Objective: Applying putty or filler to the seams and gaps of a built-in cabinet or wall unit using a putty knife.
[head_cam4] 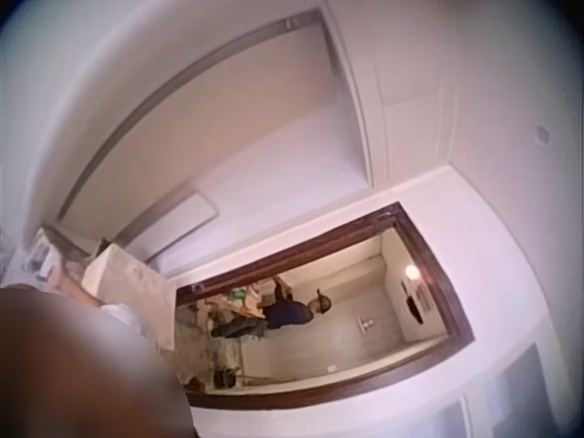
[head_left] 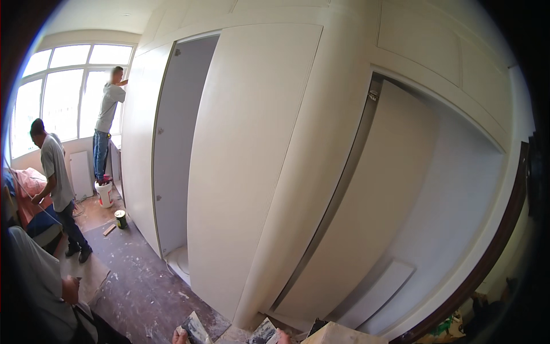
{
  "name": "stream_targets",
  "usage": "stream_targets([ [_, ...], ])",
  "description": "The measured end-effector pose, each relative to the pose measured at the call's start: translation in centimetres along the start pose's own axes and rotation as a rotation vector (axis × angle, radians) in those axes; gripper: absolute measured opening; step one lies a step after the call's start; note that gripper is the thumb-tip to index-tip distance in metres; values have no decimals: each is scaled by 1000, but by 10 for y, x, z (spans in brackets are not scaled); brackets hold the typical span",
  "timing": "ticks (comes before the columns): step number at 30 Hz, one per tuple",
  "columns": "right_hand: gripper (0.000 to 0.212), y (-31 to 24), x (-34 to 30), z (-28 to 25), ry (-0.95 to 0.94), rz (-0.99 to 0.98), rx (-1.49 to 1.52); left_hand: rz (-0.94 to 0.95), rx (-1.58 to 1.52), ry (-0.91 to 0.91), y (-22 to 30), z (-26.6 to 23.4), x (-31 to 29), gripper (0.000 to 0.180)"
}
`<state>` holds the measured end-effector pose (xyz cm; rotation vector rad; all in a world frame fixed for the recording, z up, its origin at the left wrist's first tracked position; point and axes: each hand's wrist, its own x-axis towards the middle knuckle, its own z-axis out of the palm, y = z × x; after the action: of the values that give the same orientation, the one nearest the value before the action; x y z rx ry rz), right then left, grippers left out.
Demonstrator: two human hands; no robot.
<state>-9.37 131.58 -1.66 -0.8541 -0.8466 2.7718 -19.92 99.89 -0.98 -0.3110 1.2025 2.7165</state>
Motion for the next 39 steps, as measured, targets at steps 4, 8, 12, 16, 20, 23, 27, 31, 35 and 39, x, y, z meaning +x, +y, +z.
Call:
stream_targets([
  [4, 34, 11, 26, -15, -32, 54, 48, -7, 3, 60, 12, 5, -9, 14],
  [8, 34, 22, 47, -25, -69, 93, 79, 72, -45, 7, 1, -21, 8, 21],
  [12, 41, 32, 47, -30, -53, 143, 39, 26, -23, 115, 20, -7, -16, 9],
  [16, 53, 25, 37, -33, -37, 222, -27, -25, -26, 46, 25, 0, -18, 20],
  [20, 59, 18, 28, -27, -55, 265, -34, 14, -85, -55, 6, -9, -7, 31],
  [23, 55, 9, 41, -38, 7, 216, 27, -50, -4, -67, 7, 17, -13, 44],
  [27, 53, 14, 41, -26, 106, 168, 42, -156, 125, -63, 4, -14, 5, 49],
  [31, 57, 30, 19, -34, 161, 175, 114, -173, 171, -133, 5, -12, 17, 46],
  [35, 58, 65, 3, -62, 161, 179, 244, -285, 169, -265, 12, -8, 21, 40],
  [39, 59, 66, -18, -51, 183, 160, 243, -278, 196, -250, 18, 0, 24, 34],
])
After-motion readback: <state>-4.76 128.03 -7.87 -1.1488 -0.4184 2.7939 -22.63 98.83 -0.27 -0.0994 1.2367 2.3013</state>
